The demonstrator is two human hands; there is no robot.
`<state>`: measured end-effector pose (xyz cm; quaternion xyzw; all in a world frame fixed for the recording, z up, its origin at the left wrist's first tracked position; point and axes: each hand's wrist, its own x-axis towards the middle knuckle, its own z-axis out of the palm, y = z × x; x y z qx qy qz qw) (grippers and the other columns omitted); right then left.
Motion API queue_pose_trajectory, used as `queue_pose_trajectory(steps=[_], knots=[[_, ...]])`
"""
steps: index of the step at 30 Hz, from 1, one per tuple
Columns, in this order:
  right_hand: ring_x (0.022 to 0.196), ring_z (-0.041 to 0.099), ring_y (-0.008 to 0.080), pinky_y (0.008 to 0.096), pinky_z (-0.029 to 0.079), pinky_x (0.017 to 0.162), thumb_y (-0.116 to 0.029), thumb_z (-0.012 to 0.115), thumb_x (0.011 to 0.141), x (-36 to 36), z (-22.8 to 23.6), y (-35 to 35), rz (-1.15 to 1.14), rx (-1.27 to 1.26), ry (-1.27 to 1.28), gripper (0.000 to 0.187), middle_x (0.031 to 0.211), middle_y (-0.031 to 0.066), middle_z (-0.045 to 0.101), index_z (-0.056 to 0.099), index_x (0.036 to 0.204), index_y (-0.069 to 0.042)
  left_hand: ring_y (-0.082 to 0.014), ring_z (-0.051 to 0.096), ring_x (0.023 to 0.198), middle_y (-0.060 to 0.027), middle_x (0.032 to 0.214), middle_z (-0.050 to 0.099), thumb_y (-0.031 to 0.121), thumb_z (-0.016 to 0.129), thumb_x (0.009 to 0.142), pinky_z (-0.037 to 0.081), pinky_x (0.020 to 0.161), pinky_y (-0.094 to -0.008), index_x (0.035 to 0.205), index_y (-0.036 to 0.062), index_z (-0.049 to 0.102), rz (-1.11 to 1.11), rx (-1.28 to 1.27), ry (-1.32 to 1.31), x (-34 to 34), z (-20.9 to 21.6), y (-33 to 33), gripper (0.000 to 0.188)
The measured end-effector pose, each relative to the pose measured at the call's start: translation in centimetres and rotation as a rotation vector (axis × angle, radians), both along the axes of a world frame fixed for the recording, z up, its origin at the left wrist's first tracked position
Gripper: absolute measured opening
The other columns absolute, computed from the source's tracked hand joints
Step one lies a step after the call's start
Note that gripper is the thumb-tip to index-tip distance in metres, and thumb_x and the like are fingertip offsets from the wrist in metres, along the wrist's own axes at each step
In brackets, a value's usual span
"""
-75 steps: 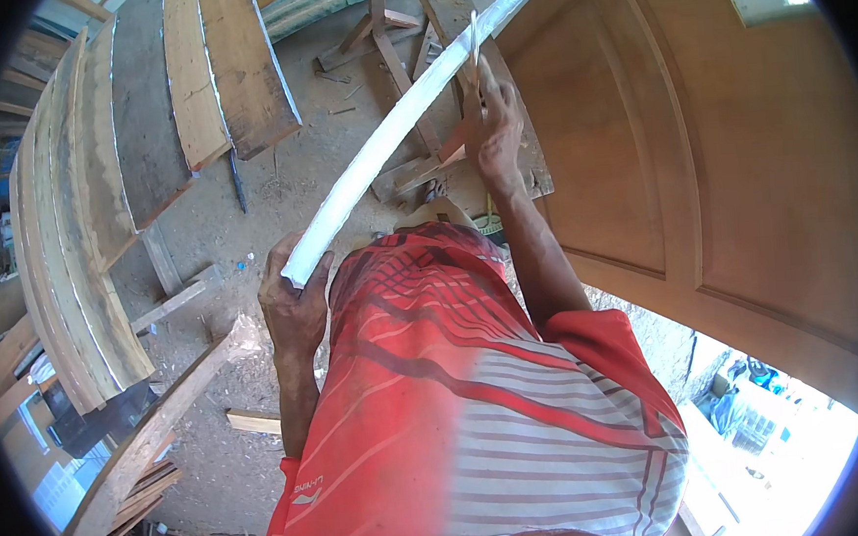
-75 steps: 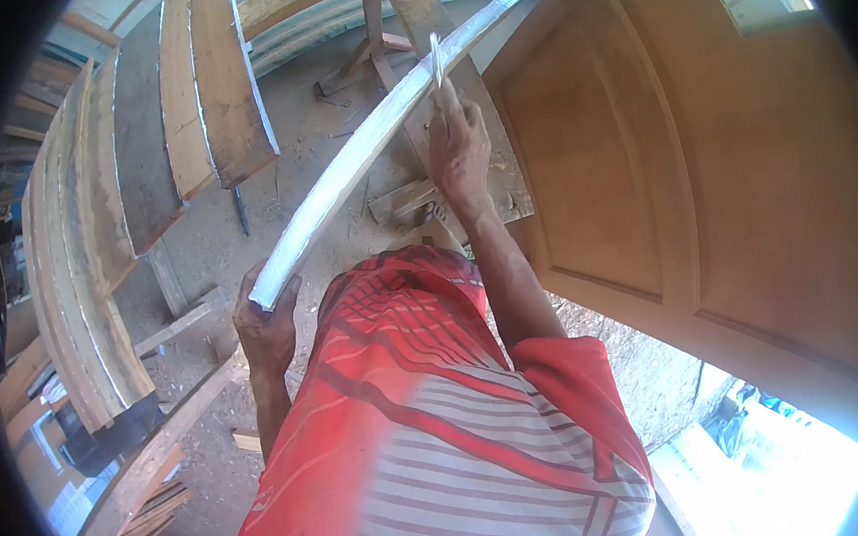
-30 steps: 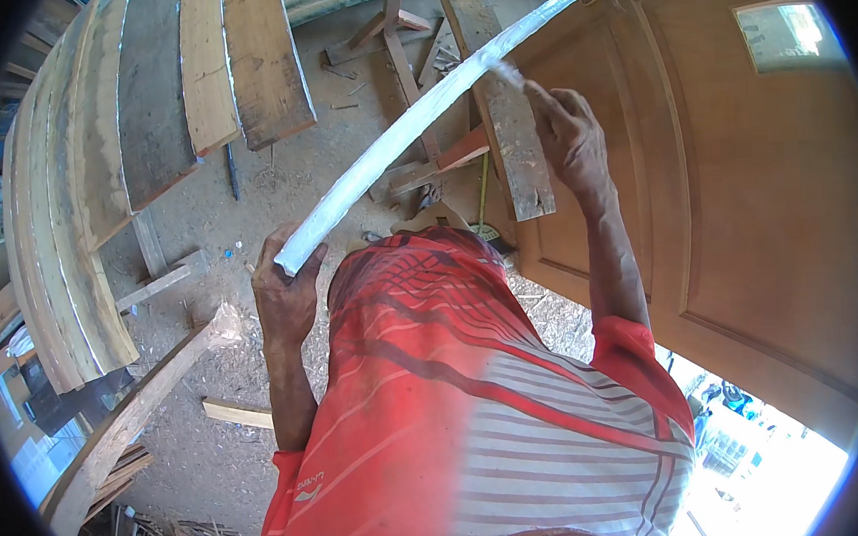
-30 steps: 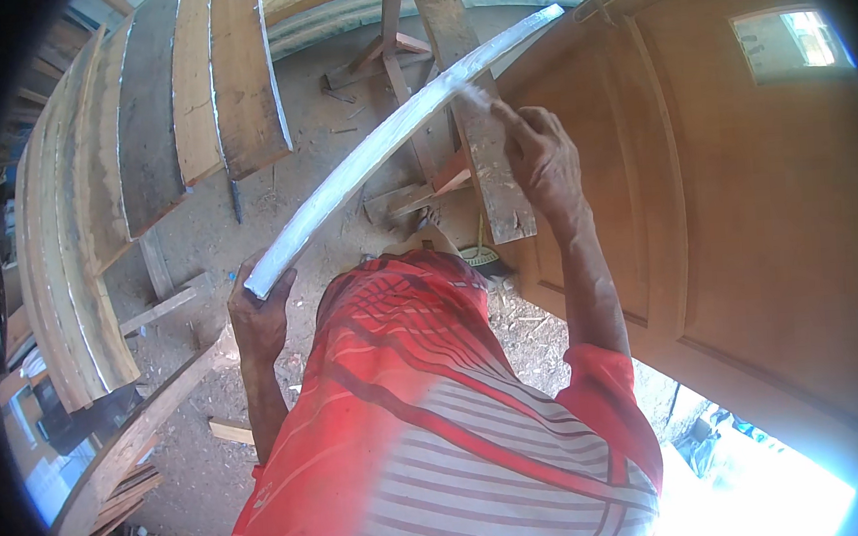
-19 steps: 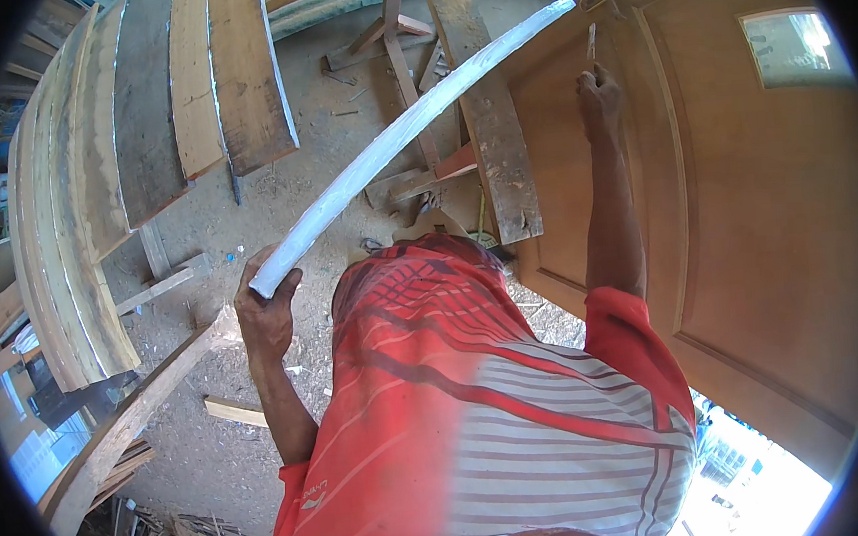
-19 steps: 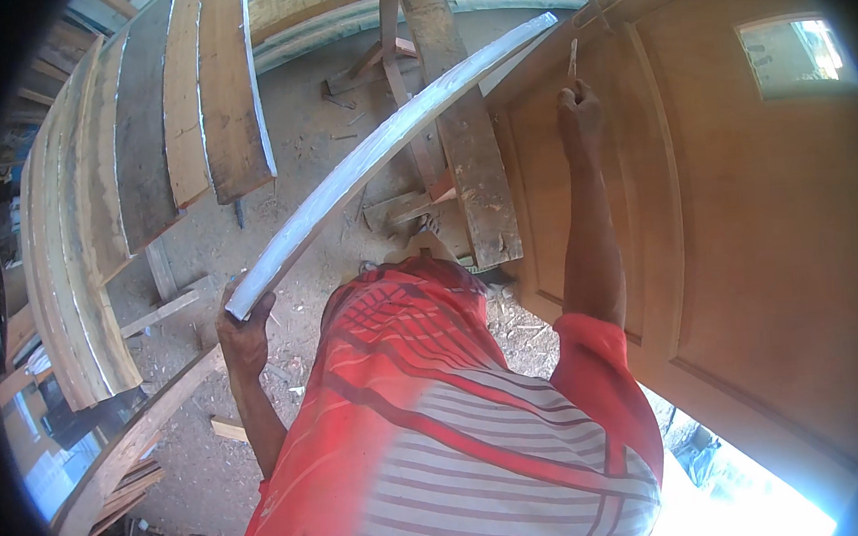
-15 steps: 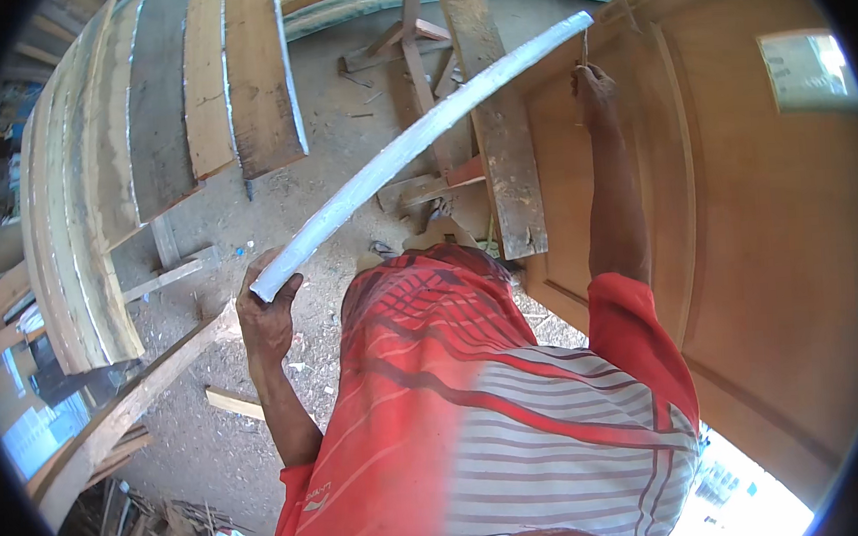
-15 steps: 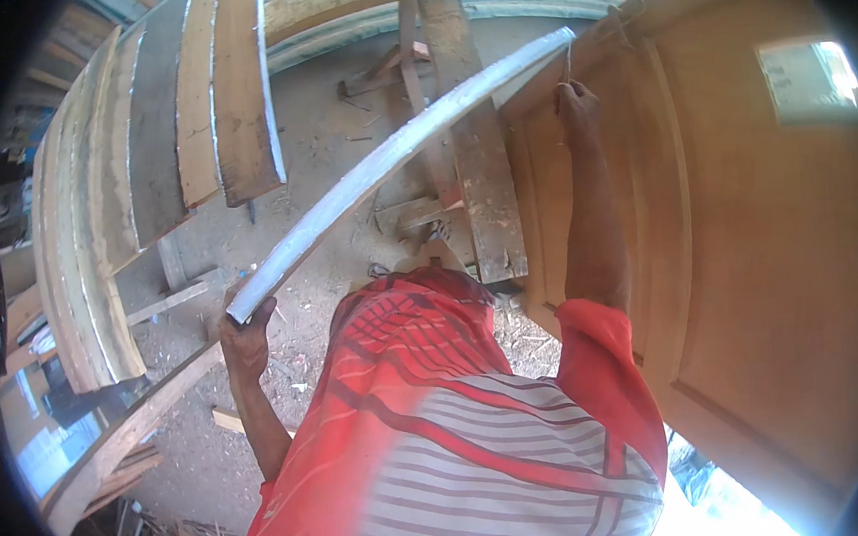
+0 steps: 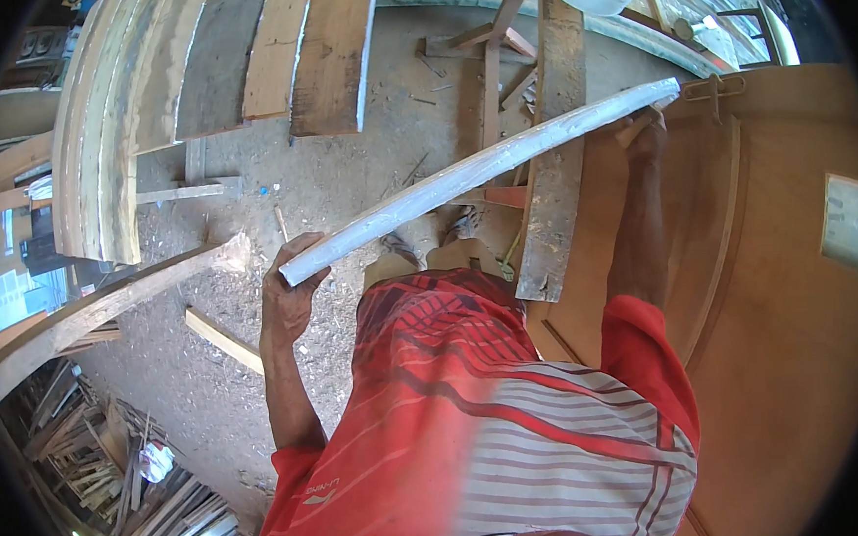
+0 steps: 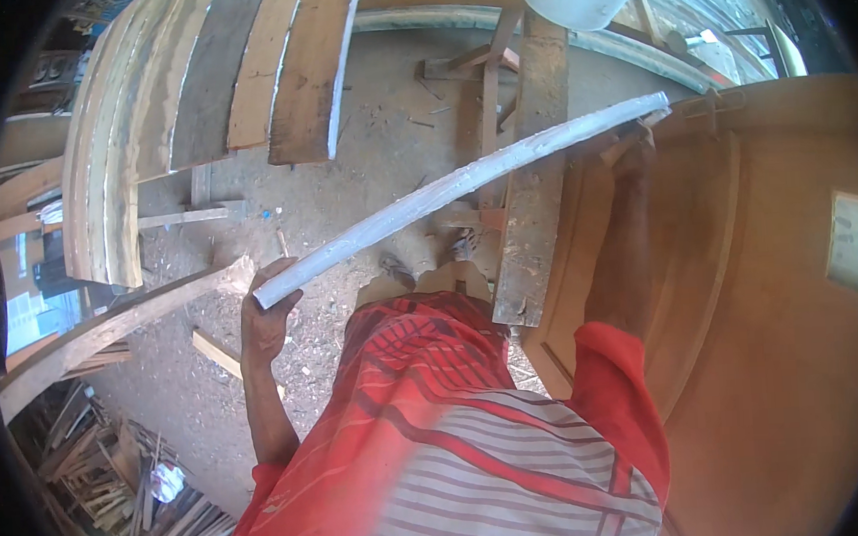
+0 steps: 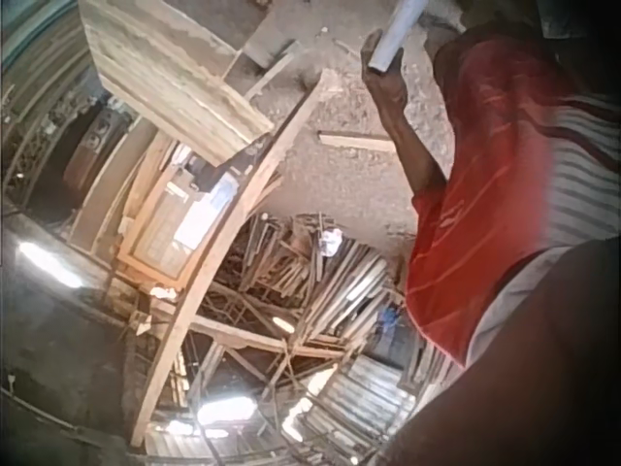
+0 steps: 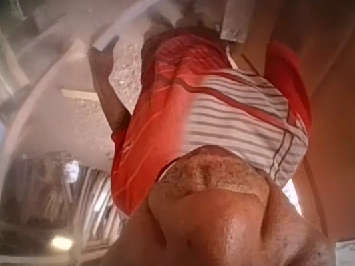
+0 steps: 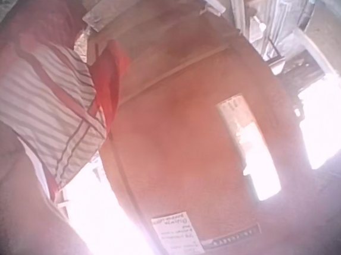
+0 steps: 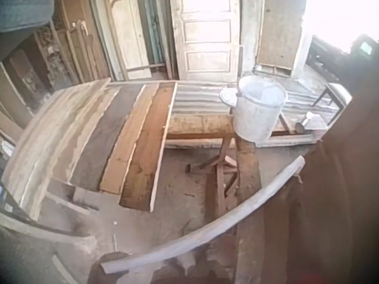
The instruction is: The person takes glue from a container using a stick and spreads it along the edge of a wooden plank.
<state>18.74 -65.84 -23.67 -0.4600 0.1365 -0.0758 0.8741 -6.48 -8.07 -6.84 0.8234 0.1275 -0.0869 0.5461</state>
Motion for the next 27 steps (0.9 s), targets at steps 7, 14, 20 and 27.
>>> queue_pose_trajectory(steps=[7,14,20,27], knots=[[0.115,0.066,0.0265,0.0429,0.053,0.103,-0.038,0.052,0.108,-4.9,-1.1,-0.7,-0.004,-0.019,-0.271,0.044,0.126,0.0116,0.069,0.058,0.135,-0.004,-0.0287,0.064,0.126,-0.0152,0.132,0.07,0.0,0.083,0.086,0.049,0.109,-0.0419,0.131,0.0014,0.068,-0.068,0.034,-0.107,-4.8,-2.8,4.5,0.047],[0.122,0.062,0.0243,0.0434,0.051,0.104,-0.045,0.059,0.104,-18.6,6.4,3.6,-0.312,-0.046,-0.129,0.053,0.131,0.0101,0.065,0.054,0.143,-0.01,-0.0246,0.064,0.125,-0.0128,0.133,0.068,0.013,0.084,0.087,0.053,0.102,-0.0381,0.131,0.0042,0.067,0.049,-0.243,0.161,-9.8,-1.7,9.2,0.048],[0.109,0.067,0.0163,0.0289,0.06,0.079,-0.034,0.055,0.11,-18.4,10.2,6.1,-0.348,-0.042,-0.016,0.045,0.131,0.0085,0.066,0.053,0.143,-0.004,-0.0219,0.059,0.124,-0.0115,0.134,0.064,0.047,0.083,0.091,0.045,0.11,-0.0391,0.14,-0.005,0.059,0.073,-0.02,0.145,-10.6,-2.8,12.7,0.075],[0.079,0.062,0.0092,0.0239,0.051,0.068,-0.021,0.073,0.101,-16.2,15.7,9.7,-0.361,-0.329,-0.012,0.029,0.098,0.0036,0.068,0.068,0.121,0.0,-0.0254,0.048,0.139,-0.0156,0.157,0.044,0.057,0.074,0.094,0.039,0.117,-0.0377,0.168,0.0016,0.017,0.279,-0.203,-0.083,-10.6,1.4,11.9,0.109]])
